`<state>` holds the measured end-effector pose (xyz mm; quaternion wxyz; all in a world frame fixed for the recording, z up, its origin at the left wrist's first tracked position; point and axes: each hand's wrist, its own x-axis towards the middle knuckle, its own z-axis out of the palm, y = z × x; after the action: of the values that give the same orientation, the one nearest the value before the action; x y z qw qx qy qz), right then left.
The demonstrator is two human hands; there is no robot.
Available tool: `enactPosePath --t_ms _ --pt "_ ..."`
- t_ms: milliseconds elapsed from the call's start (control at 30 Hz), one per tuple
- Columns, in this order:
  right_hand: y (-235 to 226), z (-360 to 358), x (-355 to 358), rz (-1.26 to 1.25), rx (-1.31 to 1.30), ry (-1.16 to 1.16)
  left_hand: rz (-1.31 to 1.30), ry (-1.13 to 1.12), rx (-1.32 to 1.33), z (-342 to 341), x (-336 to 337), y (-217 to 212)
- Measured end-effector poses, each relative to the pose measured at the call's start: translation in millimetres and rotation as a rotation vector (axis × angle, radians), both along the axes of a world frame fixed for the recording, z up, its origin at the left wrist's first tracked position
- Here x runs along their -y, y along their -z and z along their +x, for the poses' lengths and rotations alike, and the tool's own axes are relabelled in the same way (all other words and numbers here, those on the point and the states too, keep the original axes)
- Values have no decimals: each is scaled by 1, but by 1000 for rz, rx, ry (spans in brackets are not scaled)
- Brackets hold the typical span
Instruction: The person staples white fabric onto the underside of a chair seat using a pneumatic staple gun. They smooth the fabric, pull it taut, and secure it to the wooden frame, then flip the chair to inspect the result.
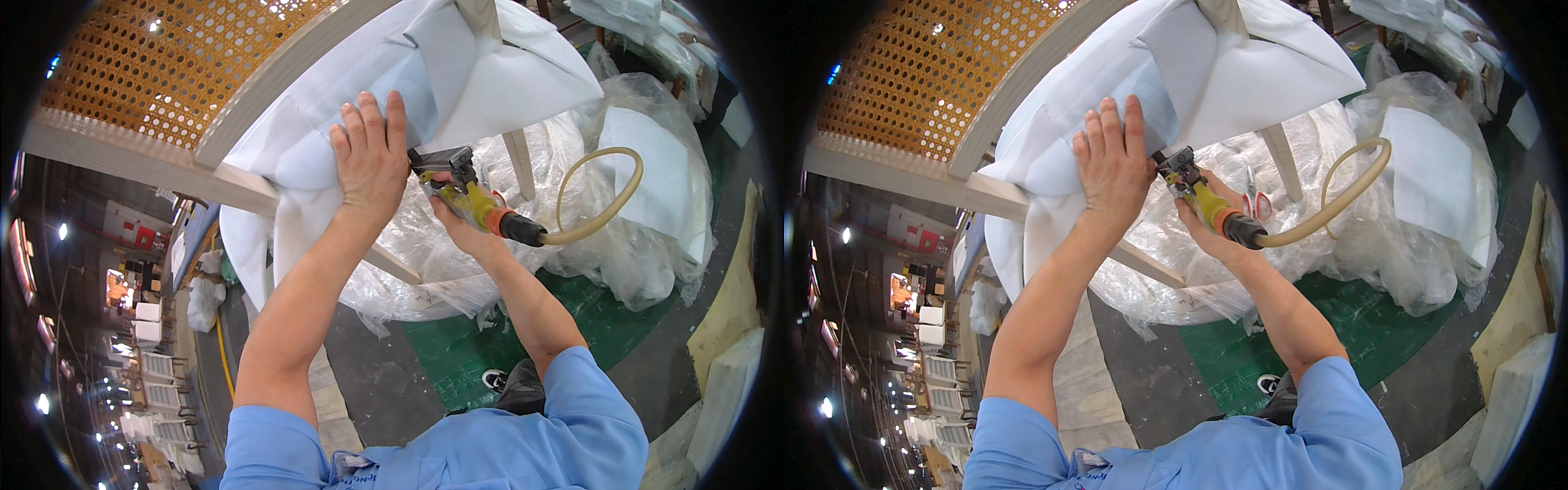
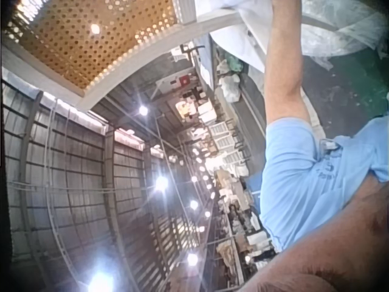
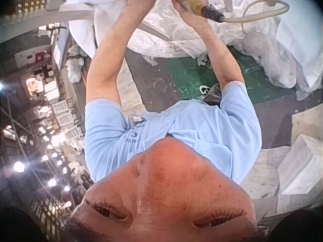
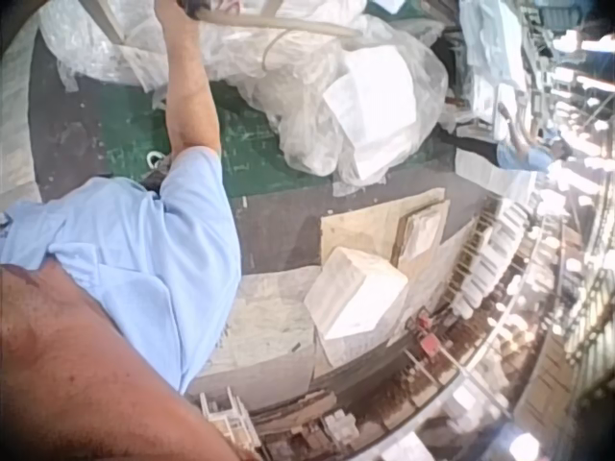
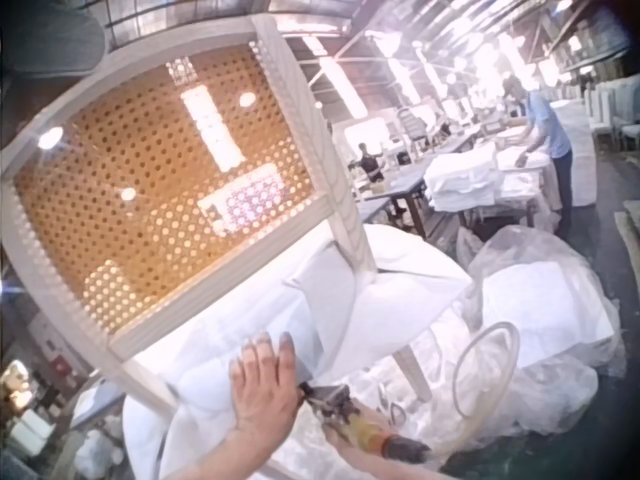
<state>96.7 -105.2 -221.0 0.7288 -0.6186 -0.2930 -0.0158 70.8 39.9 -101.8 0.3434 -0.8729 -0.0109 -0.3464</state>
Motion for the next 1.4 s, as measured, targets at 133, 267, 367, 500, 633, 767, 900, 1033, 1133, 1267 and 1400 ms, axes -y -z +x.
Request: enactPosePath --t_ms 133,267,367,500,633,767,900,1033,1133,1267,1400 --pt "1 0 -2 15 -46 -36 0 3 5 0 -1 0" --pt "4 1 -5 109 -21 -43 -2 -2 1 0 0 0" --pt "4 0 -8 174 -51 -73 -5 -6 -4 1 -1 1" --pt "6 -1 -7 176 -103 -116 -5 -8 -11 1 -2 1" --pt "20 -3 9 34 -48 -66 13 13 9 2 -2 -1" --pt "50 -13 27 -71 -208 5 -30 29 -10 0 3 -5" --pt "79 -21 51 -55 -151 34 -163 13 -97 -7 12 -9" --pt "95 -24 72 18 -243 -28 -229 61 -97 -10 18 -12" --pt "99 -21 82 21 -173 1 -220 47 -62 -7 18 -12" --pt "101 -5 103 161 -215 -53 -191 -12 -28 -3 17 -10" --pt "98 27 134 257 -319 39 -218 -51 -32 -3 19 -11"
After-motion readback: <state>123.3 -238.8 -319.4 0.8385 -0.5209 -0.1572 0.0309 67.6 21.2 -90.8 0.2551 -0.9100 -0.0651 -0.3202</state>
